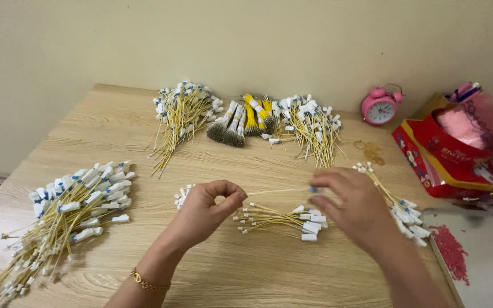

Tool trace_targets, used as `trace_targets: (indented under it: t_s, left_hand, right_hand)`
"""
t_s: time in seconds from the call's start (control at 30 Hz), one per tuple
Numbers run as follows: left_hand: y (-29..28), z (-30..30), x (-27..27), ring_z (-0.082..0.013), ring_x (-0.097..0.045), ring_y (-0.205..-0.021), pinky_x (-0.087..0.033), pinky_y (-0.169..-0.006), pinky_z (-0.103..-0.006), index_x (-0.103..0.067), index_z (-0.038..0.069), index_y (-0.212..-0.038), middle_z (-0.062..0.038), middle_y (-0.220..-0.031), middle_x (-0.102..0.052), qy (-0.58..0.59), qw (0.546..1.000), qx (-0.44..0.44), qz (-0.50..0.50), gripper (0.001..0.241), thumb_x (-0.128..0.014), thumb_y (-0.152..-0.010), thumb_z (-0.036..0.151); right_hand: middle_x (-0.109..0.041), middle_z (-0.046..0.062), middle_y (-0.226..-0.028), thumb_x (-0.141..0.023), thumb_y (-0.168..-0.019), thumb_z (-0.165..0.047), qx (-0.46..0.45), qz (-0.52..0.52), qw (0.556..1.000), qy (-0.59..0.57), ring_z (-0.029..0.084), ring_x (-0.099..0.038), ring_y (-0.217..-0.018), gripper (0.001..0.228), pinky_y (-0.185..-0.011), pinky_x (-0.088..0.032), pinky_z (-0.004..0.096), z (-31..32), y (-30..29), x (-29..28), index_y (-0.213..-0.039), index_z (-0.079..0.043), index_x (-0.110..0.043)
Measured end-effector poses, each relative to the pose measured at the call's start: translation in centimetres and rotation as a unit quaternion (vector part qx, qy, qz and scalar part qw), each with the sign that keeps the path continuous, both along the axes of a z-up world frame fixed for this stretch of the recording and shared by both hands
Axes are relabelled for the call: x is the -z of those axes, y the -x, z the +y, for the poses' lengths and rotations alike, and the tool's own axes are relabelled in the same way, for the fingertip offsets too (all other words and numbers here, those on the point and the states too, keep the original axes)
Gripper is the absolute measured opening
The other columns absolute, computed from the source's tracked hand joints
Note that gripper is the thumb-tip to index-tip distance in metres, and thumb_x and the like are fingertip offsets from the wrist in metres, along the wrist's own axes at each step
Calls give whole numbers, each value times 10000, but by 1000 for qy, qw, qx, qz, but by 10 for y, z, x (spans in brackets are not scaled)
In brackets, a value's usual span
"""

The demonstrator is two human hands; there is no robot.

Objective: Assemble small electronic components by manually attaching plastic caps to thin wires.

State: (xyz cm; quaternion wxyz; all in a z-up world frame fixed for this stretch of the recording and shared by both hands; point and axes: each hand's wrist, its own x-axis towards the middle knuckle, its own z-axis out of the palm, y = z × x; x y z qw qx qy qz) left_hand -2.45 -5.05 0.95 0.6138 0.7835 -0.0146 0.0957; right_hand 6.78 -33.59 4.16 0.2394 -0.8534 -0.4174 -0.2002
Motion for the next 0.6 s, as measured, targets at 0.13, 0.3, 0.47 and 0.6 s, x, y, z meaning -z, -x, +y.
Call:
trace_targets:
  t_s: [0.13, 0.3, 0.47, 0.6]
  left_hand:
    - [-8, -9, 13, -148, -696, -812, -580, -826, -386, -809, 31, -926, -104, -750, -788, 23, 1000, 4, -17, 175, -728, -918, 186]
    - [-6, -4, 13, -38, -424, -433, -352, -400, -195, -836, 47, -908, -9, -717, -751, 64, 994, -45, 72, 138, -742, -913, 147]
    - [-5, -1, 18, -51, -544, -556, -447, -483, -182, -832, 39, -964, -27, -765, -756, 118, 990, -30, 77, 119, -740, -915, 97]
    - [-12, -4, 43, -64, -562, -614, -462, -538, -198, -802, 21, -958, -12, -745, -713, 143, 989, -21, 42, 121, -727, -930, 112]
  right_hand:
    - [-729, 139, -1170, -711, -909, -226, -27, 77, 997, -9, 367, -679, -1138, 230, -960, -514, 505, 49, 5, 13, -1120, -139, -743]
    - [-711, -14, -780, -751, -842, -120, -33, 289, 951, -103, 93, -553, -584, 105, -532, -450, 235, 101, 7, 26, -915, -57, -792]
    - [-732, 14, -720, -730, -876, -119, 15, 383, 918, -104, 91, -535, -555, 99, -500, -416, 232, 108, 5, 35, -936, -78, -797]
    - [-670, 16, -680, -726, -903, -131, 2, 395, 910, -124, 93, -501, -562, 97, -504, -382, 236, 100, 3, 47, -927, -57, -785]
